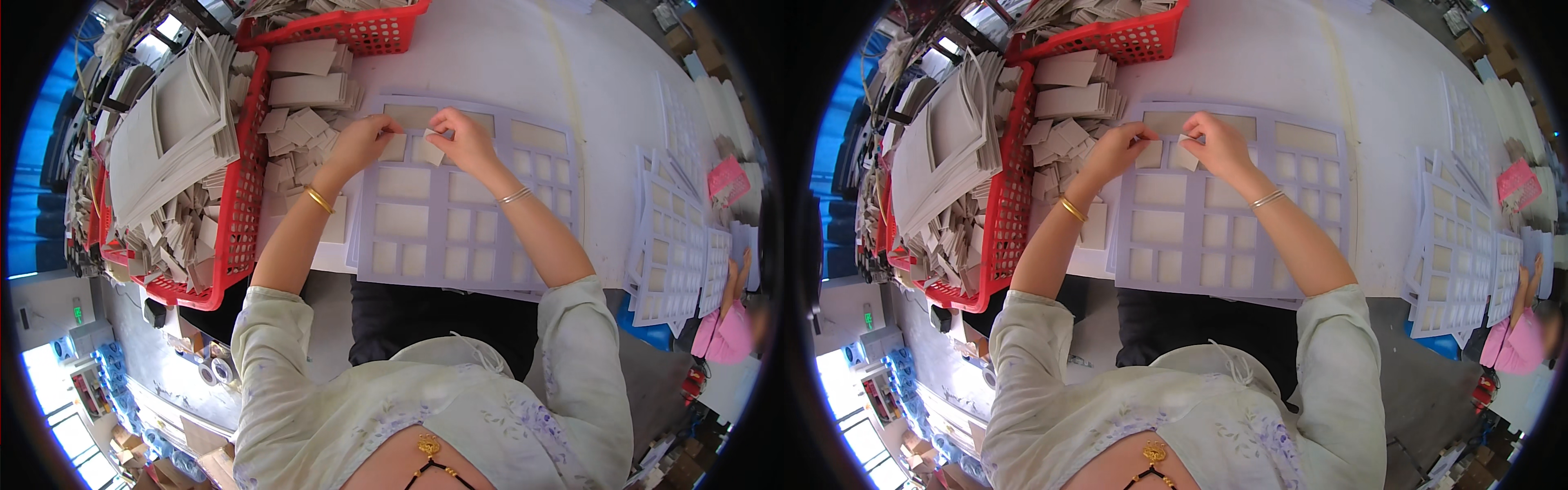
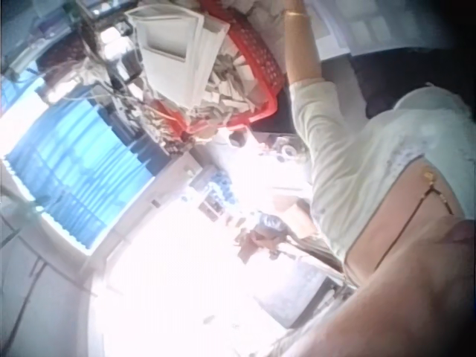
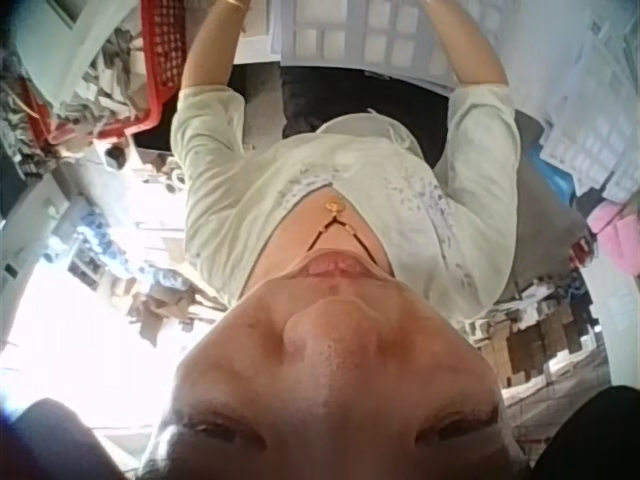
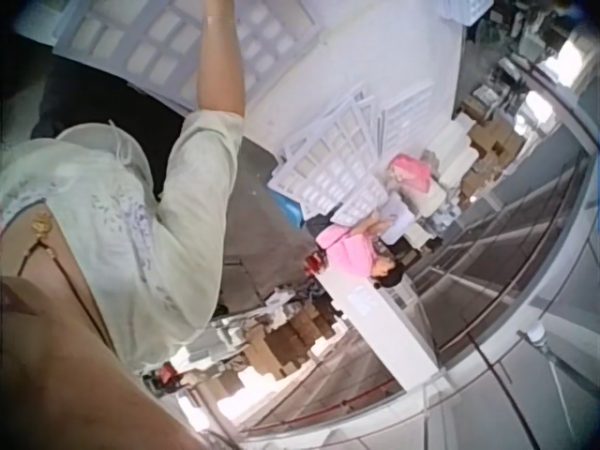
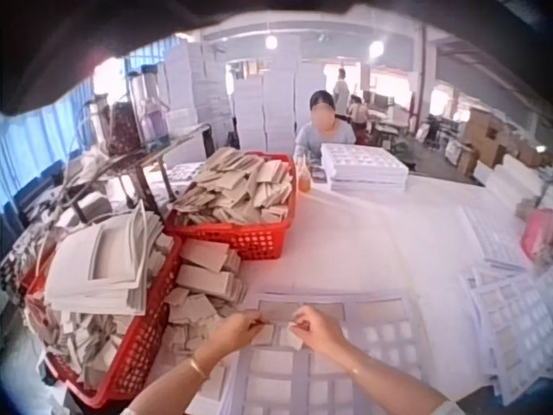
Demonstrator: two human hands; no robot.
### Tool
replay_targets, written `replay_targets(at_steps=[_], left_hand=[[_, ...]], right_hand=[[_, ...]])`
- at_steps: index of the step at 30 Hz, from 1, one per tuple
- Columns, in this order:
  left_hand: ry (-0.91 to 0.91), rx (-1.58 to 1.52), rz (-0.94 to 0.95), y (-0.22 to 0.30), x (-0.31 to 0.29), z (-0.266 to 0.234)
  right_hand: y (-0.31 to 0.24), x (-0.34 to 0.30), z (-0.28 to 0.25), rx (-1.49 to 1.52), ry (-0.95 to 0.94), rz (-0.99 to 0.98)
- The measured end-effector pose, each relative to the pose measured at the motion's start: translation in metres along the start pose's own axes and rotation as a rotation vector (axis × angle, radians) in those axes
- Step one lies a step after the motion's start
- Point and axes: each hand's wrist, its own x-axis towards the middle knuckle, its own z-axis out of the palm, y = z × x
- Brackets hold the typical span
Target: Placing small rectangular cardboard pieces into designated slots of a plastic tray.
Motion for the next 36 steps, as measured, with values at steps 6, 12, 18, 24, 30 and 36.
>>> replay_targets(at_steps=[6,12,18,24,30,36], left_hand=[[0.04,0.078,0.024,-0.007,0.004,0.01],[0.011,0.239,0.026,0.007,0.0,0.007],[0.034,0.244,0.136,-0.002,-0.016,0.009],[0.184,0.253,0.152,0.035,-0.063,0.006],[0.437,0.106,0.358,0.101,-0.155,-0.052],[0.793,0.242,0.032,0.073,-0.234,-0.129]], right_hand=[[0.003,0.016,0.006,0.035,-0.184,-0.011],[0.009,0.022,0.009,-0.036,-0.238,0.01],[-0.014,0.012,0.019,-0.373,-0.166,-0.091],[0.001,0.008,0.031,-0.632,-0.147,-0.266],[0.008,0.005,0.021,-0.583,-0.145,-0.365],[-0.007,0.015,0.01,-0.644,-0.35,-0.321]])
